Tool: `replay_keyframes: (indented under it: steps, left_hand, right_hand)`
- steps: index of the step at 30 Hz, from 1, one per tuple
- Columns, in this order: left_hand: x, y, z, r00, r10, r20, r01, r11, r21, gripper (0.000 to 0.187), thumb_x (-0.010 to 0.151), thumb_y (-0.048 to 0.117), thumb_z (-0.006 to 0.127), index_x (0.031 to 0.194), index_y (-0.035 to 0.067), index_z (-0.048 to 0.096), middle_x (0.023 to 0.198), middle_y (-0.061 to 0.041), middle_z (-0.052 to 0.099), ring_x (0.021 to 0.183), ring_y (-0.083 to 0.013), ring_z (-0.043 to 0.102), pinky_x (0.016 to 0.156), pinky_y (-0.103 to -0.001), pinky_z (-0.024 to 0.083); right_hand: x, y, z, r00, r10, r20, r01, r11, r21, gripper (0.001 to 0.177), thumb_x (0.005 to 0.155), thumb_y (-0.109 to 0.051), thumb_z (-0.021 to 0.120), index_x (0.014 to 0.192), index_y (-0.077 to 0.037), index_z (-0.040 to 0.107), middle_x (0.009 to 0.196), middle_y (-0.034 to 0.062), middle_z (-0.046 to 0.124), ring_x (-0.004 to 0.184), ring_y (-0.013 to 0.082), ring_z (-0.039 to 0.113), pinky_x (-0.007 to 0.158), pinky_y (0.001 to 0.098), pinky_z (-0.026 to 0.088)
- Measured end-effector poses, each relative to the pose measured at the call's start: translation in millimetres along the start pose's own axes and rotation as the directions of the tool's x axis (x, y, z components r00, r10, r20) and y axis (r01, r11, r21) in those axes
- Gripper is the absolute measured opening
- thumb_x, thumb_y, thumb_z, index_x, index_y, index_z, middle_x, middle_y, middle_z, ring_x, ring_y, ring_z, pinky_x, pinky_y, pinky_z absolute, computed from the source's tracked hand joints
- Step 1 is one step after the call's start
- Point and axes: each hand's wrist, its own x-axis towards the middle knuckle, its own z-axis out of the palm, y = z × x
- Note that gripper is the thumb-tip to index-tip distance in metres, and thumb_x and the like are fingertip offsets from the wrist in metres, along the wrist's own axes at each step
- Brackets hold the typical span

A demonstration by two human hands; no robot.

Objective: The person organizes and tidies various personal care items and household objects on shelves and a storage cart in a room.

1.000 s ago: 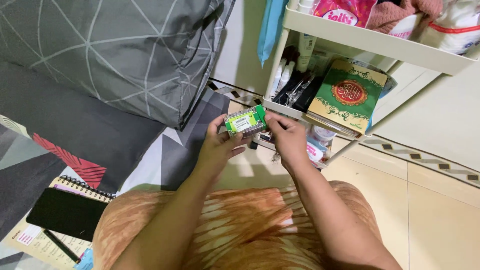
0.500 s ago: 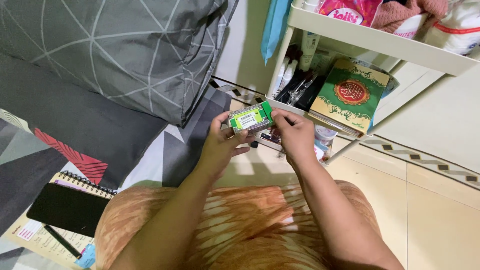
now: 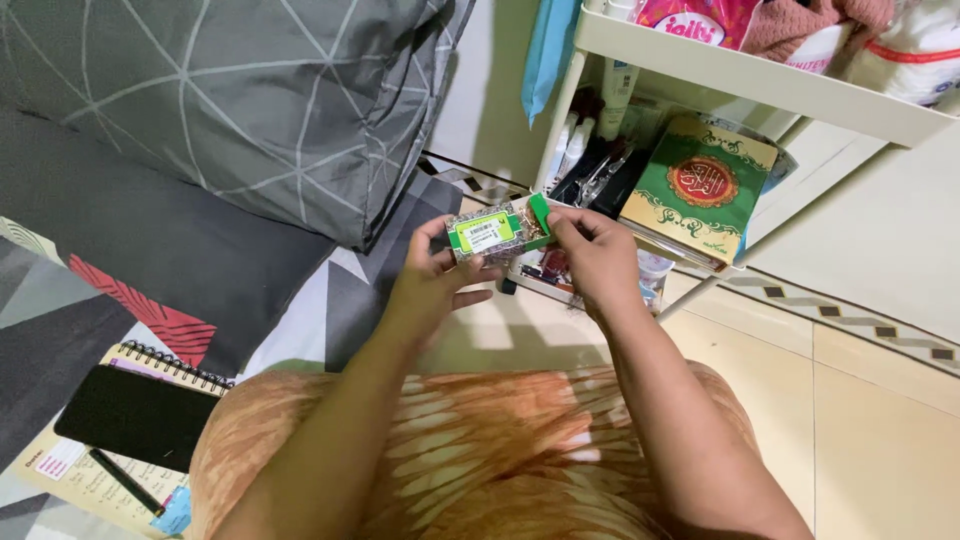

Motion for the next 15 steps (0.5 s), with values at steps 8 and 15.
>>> replay_keyframes:
  steps: [8, 15]
  left_hand:
    - [-8, 2, 4, 0.998, 0.036, 0.041, -0.039, 0.996, 0.079, 0.075, 0.090, 0.008, 0.070, 0.150, 0.016, 0.025, 0.121, -0.018, 0.068, 0.099, -0.0251, 0.074, 0.079, -0.040, 0.064]
    - [-11, -7, 3, 0.982, 0.155, 0.106, -0.174, 0.966, 0.192, 0.071, 0.091, 0.004, 0.070, 0.148, 0.014, 0.028, 0.122, -0.015, 0.069, 0.098, -0.0207, 0.073, 0.078, -0.036, 0.063]
  right_hand:
    - [-3, -1, -7, 0.994, -0.011, 0.111, 0.028, 0.988, -0.155, 0.027, 0.084, -0.011, 0.078, 0.108, -0.001, 0.074, 0.075, 0.0019, 0.071, 0.062, 0.0063, 0.062, 0.054, 0.0237, 0.049]
    - [13, 17, -16, 0.976, 0.074, 0.204, -0.050, 0.992, -0.119, 0.035, 0.077, -0.002, 0.079, 0.109, -0.001, 0.063, 0.087, 0.0052, 0.072, 0.071, 0.0109, 0.066, 0.058, 0.0248, 0.053]
